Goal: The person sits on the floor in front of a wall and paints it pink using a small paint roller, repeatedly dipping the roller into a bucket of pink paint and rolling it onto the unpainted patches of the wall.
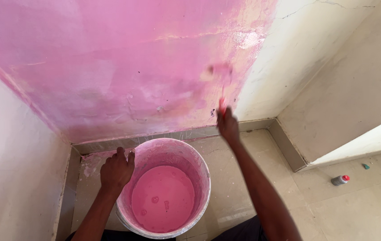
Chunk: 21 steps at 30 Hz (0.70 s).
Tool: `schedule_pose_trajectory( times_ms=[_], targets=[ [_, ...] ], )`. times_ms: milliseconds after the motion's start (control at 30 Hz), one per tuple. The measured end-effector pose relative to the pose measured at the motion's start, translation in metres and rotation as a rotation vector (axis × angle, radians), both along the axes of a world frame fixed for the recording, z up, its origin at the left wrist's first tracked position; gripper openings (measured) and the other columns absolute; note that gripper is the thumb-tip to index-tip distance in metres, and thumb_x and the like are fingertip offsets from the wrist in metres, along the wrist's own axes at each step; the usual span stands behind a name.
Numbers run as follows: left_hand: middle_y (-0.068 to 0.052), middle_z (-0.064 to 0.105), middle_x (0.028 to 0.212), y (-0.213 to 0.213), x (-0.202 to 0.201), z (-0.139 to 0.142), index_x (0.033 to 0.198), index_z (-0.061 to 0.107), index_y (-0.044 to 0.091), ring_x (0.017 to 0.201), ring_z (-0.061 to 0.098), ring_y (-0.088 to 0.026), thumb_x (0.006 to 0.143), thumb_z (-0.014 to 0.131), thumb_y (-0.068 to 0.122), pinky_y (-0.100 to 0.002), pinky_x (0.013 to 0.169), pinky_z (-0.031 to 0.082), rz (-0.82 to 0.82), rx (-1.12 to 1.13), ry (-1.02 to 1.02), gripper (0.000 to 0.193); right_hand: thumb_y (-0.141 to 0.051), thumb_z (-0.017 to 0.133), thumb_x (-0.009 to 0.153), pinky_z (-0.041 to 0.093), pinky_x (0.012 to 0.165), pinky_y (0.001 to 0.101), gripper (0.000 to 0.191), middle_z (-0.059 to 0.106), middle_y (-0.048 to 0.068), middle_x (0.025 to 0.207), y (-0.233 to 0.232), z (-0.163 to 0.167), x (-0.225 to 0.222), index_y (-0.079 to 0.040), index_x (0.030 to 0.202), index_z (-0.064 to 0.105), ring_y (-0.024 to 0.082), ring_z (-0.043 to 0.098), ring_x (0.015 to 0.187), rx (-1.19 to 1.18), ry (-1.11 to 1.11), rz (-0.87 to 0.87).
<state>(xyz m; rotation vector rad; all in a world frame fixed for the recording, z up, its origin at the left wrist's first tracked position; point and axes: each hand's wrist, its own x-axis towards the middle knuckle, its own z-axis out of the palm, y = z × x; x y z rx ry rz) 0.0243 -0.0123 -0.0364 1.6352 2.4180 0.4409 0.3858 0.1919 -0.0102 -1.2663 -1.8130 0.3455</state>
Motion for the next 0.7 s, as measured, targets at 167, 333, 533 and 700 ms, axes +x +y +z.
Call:
schedule_pose_trajectory(
  times_ms=[167,333,533,700],
  targets=[
    [-0.022,0.072,0.109,0.0,-0.001,-0.001,0.125,0.053,0.004,0.098,0.07,-0.042,0.102,0.041,0.048,-0.055,0.082,0.057,-0.004,-0.014,0.013,0.051,-0.038,0.055,0.105,0.051,0.052,0.0514,0.034,0.065,0.019,0.064,-0.053,-0.067,-0.005,-0.005,0.104,0.051,0.038,0.067,0.057,-0.074,-0.109,-0.084],
    [-0.022,0.072,0.109,0.0,-0.003,-0.001,0.124,0.053,0.004,0.098,0.07,-0.041,0.103,0.04,0.048,-0.055,0.082,0.058,-0.009,-0.034,0.004,0.051,-0.044,0.053,0.102,0.056,0.054,0.0447,0.039,0.066,0.013,0.063,-0.072,-0.075,-0.01,-0.005,0.1,0.054,0.03,0.072,0.052,-0.421,0.059,-0.093],
    [-0.022,0.072,0.109,-0.001,-0.004,-0.002,0.124,0.054,0.003,0.098,0.07,-0.041,0.103,0.04,0.048,-0.055,0.082,0.057,-0.008,-0.018,0.001,0.051,-0.04,0.049,0.107,0.053,0.047,0.0437,0.037,0.064,0.015,0.06,-0.04,-0.044,-0.014,-0.003,0.104,0.05,0.028,0.069,0.051,-0.111,0.021,-0.016],
    [-0.022,0.073,0.108,-0.002,-0.005,-0.002,0.126,0.053,0.003,0.097,0.07,-0.042,0.102,0.041,0.049,-0.055,0.08,0.058,-0.009,0.0,0.001,0.053,-0.045,0.043,0.109,0.054,0.04,0.0343,0.04,0.063,0.01,0.064,0.001,0.045,-0.022,-0.005,0.106,0.048,0.019,0.066,0.046,-0.001,0.094,0.036]
  ],
)
